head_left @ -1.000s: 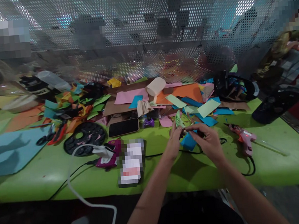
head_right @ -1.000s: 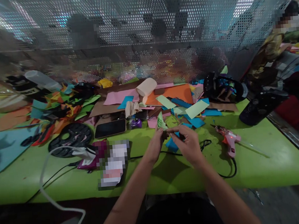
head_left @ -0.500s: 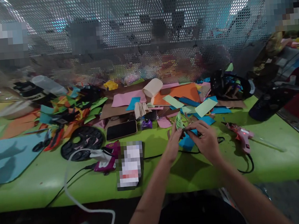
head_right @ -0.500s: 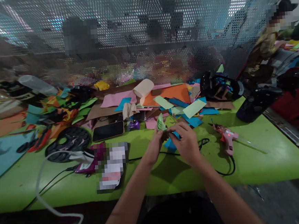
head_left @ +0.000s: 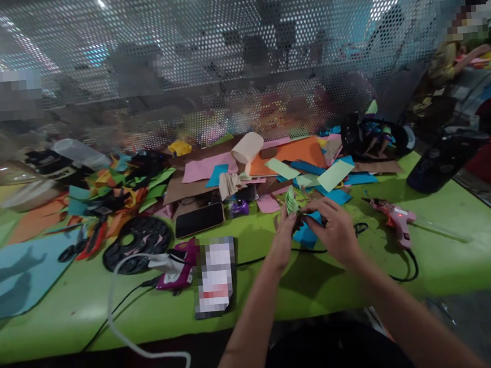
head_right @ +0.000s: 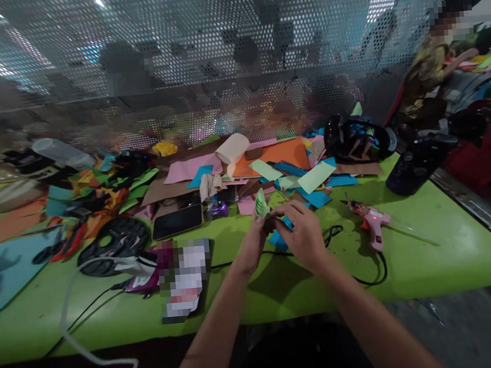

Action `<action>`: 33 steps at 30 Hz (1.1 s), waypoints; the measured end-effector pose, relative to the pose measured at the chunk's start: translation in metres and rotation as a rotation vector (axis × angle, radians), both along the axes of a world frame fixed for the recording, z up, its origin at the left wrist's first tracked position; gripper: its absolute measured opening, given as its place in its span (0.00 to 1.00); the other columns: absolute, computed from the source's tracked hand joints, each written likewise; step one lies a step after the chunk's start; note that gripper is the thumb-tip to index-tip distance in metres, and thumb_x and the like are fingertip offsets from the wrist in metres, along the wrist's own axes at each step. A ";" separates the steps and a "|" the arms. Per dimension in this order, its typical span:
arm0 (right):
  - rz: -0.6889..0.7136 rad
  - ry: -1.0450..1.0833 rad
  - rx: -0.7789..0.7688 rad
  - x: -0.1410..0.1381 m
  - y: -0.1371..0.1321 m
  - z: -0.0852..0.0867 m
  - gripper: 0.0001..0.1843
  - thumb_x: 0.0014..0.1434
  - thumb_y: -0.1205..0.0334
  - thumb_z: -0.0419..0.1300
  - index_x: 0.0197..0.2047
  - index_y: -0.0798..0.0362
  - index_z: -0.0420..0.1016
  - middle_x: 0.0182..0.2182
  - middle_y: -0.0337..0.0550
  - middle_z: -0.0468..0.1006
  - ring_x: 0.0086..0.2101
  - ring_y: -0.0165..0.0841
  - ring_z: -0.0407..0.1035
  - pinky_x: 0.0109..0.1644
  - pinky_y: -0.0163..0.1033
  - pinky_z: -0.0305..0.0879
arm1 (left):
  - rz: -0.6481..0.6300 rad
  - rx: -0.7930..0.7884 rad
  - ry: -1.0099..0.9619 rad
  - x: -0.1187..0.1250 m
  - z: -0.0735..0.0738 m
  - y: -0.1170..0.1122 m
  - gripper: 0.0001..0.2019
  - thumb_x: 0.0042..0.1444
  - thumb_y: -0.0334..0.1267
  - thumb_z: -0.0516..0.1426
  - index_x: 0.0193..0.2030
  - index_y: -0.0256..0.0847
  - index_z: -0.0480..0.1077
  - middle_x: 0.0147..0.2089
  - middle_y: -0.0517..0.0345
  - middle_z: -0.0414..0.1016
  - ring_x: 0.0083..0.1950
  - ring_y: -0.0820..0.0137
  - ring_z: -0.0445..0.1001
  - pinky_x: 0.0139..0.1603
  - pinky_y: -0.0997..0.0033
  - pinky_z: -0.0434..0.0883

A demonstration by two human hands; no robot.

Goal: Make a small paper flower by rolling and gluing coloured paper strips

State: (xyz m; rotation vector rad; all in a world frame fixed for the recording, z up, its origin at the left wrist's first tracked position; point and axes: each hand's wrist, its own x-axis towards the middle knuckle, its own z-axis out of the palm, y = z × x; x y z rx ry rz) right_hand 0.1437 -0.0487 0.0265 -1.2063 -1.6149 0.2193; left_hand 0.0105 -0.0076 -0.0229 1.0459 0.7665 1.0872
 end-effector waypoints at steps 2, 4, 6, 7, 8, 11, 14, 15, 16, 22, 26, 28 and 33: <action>-0.005 -0.007 -0.002 0.000 0.001 -0.001 0.06 0.61 0.68 0.60 0.38 0.47 0.77 0.36 0.43 0.78 0.39 0.37 0.73 0.43 0.42 0.70 | -0.004 -0.004 -0.004 0.000 -0.001 0.000 0.28 0.60 0.51 0.57 0.65 0.46 0.64 0.48 0.52 0.75 0.50 0.62 0.70 0.54 0.63 0.64; -0.007 -0.014 -0.007 0.001 0.001 -0.002 0.06 0.61 0.69 0.60 0.38 0.48 0.76 0.36 0.43 0.78 0.39 0.38 0.73 0.43 0.42 0.70 | -0.016 -0.004 -0.009 0.000 0.000 0.000 0.28 0.60 0.52 0.56 0.66 0.47 0.63 0.49 0.51 0.75 0.50 0.63 0.70 0.53 0.63 0.64; -0.013 -0.016 -0.016 0.001 0.002 -0.003 0.06 0.60 0.69 0.60 0.38 0.48 0.76 0.36 0.43 0.78 0.39 0.38 0.73 0.43 0.42 0.70 | -0.024 0.010 -0.020 0.001 0.002 -0.001 0.29 0.60 0.52 0.56 0.66 0.47 0.63 0.49 0.52 0.75 0.48 0.63 0.69 0.52 0.64 0.64; -0.016 -0.017 -0.021 0.001 0.002 -0.002 0.07 0.60 0.70 0.60 0.37 0.48 0.76 0.36 0.43 0.78 0.39 0.38 0.73 0.43 0.42 0.70 | -0.031 0.022 -0.031 0.001 0.003 -0.001 0.28 0.61 0.52 0.56 0.66 0.47 0.63 0.48 0.52 0.74 0.48 0.64 0.69 0.52 0.65 0.64; -0.019 -0.016 -0.025 0.001 0.001 -0.002 0.07 0.59 0.70 0.60 0.37 0.48 0.76 0.36 0.43 0.78 0.39 0.38 0.73 0.43 0.41 0.69 | -0.041 0.033 -0.044 0.001 0.005 -0.001 0.28 0.61 0.52 0.55 0.67 0.47 0.62 0.48 0.52 0.74 0.46 0.65 0.69 0.50 0.66 0.65; -0.027 -0.009 -0.032 0.000 0.000 0.000 0.06 0.59 0.70 0.60 0.37 0.48 0.75 0.36 0.43 0.78 0.39 0.37 0.73 0.41 0.40 0.69 | -0.069 0.051 -0.073 0.002 0.007 -0.002 0.27 0.62 0.51 0.54 0.67 0.47 0.62 0.45 0.55 0.72 0.41 0.68 0.66 0.46 0.68 0.64; -0.035 -0.014 -0.033 0.000 0.000 0.001 0.05 0.60 0.69 0.61 0.37 0.49 0.76 0.37 0.44 0.78 0.39 0.37 0.74 0.40 0.40 0.69 | -0.053 0.041 -0.059 0.002 0.008 -0.002 0.27 0.62 0.51 0.55 0.66 0.46 0.63 0.42 0.56 0.72 0.40 0.68 0.65 0.44 0.68 0.64; -0.035 -0.021 -0.035 0.001 0.000 0.001 0.05 0.60 0.69 0.61 0.37 0.49 0.76 0.37 0.44 0.79 0.39 0.38 0.74 0.41 0.40 0.69 | -0.046 0.033 -0.054 0.002 0.008 -0.003 0.28 0.61 0.52 0.55 0.66 0.46 0.63 0.42 0.56 0.72 0.39 0.68 0.65 0.44 0.68 0.63; -0.034 -0.026 -0.036 0.001 0.000 0.001 0.05 0.60 0.69 0.61 0.37 0.49 0.76 0.37 0.44 0.79 0.39 0.38 0.74 0.41 0.41 0.70 | -0.043 0.027 -0.052 0.002 0.008 -0.003 0.28 0.61 0.52 0.55 0.66 0.46 0.63 0.41 0.56 0.72 0.38 0.69 0.65 0.43 0.68 0.63; -0.029 -0.028 -0.033 0.002 0.001 0.001 0.06 0.59 0.70 0.61 0.36 0.49 0.74 0.35 0.43 0.78 0.39 0.38 0.73 0.42 0.41 0.69 | -0.056 0.017 -0.078 0.003 0.015 -0.004 0.28 0.60 0.52 0.55 0.64 0.43 0.64 0.35 0.59 0.69 0.35 0.70 0.63 0.40 0.68 0.61; -0.020 -0.015 -0.044 0.001 0.000 0.002 0.06 0.59 0.70 0.61 0.35 0.48 0.74 0.34 0.43 0.77 0.37 0.37 0.73 0.40 0.40 0.68 | -0.051 0.012 -0.100 0.004 0.018 -0.005 0.27 0.59 0.50 0.55 0.63 0.43 0.65 0.35 0.59 0.69 0.34 0.69 0.63 0.41 0.67 0.62; -0.007 -0.001 -0.044 0.001 0.000 0.002 0.06 0.59 0.70 0.61 0.36 0.48 0.75 0.35 0.43 0.77 0.38 0.37 0.73 0.40 0.40 0.68 | -0.052 0.007 -0.117 0.005 0.017 -0.004 0.26 0.59 0.49 0.55 0.63 0.43 0.65 0.36 0.58 0.70 0.35 0.69 0.63 0.42 0.67 0.63; 0.027 -0.009 -0.047 0.002 0.000 0.003 0.07 0.60 0.71 0.61 0.37 0.49 0.76 0.36 0.43 0.78 0.39 0.37 0.73 0.42 0.40 0.68 | -0.033 0.019 -0.100 0.007 0.012 -0.001 0.25 0.59 0.48 0.55 0.61 0.43 0.66 0.42 0.55 0.72 0.39 0.68 0.66 0.44 0.68 0.64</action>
